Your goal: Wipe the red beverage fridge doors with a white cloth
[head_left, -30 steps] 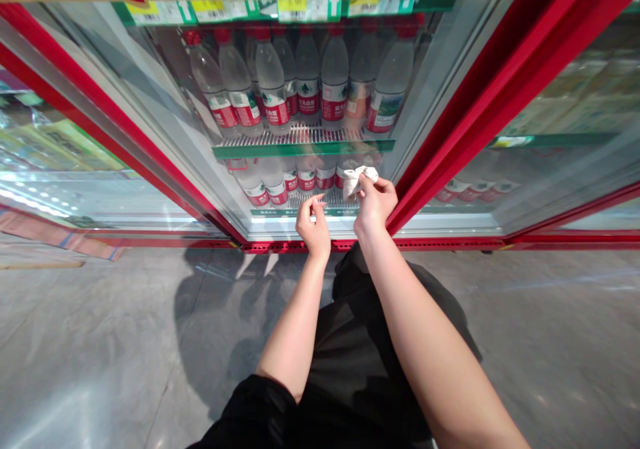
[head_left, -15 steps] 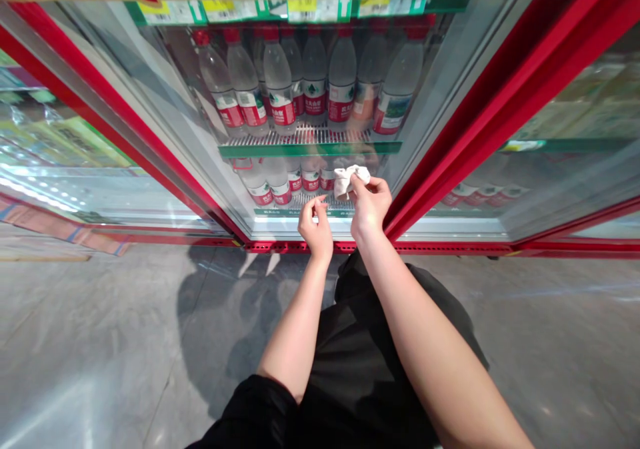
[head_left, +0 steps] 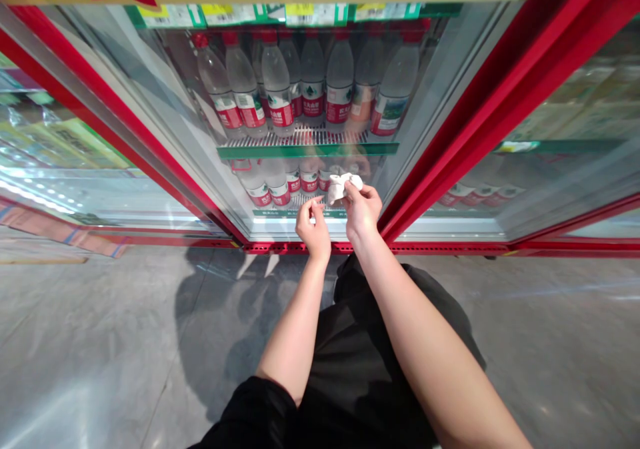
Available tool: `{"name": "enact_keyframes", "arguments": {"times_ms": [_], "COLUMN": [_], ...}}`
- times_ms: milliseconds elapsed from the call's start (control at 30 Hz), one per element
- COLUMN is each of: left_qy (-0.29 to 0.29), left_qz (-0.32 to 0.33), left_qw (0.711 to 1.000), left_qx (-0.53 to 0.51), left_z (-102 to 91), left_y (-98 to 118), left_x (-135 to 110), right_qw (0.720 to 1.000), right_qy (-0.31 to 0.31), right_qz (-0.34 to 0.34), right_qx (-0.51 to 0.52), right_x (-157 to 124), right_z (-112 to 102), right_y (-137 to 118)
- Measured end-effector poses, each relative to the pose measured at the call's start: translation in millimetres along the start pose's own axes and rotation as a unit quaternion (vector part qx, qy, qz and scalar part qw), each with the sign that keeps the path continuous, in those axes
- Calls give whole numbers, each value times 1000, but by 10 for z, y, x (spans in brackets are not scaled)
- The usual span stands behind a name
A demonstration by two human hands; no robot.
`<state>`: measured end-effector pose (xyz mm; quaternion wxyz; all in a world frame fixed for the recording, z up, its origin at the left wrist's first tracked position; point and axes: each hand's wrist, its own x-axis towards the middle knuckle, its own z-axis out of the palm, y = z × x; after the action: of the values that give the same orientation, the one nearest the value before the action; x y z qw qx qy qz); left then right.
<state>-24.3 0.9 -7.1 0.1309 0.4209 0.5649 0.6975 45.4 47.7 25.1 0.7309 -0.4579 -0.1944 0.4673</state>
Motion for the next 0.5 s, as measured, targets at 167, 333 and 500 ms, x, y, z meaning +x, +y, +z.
{"name": "enact_keyframes", "arguments": {"times_ms": [167,333,500], "left_qy": [-7,-2,1], "left_qz": [-3,-1,-6], "left_qw": [1000,1000,1000], "left_qx": [-11,-16,-1], "left_z": [-3,0,-3], "left_y": [5,-38,-39], "left_x": [5,3,-4], "right_qw": [998,999,1000], "right_qy": [50,39,-10], "right_qz": [-33,-10,4], "right_qx": [28,-17,-8], "right_x": [83,20,-71], "right_z": [-44,-35,66], "right_y": [-73,43,13]}}
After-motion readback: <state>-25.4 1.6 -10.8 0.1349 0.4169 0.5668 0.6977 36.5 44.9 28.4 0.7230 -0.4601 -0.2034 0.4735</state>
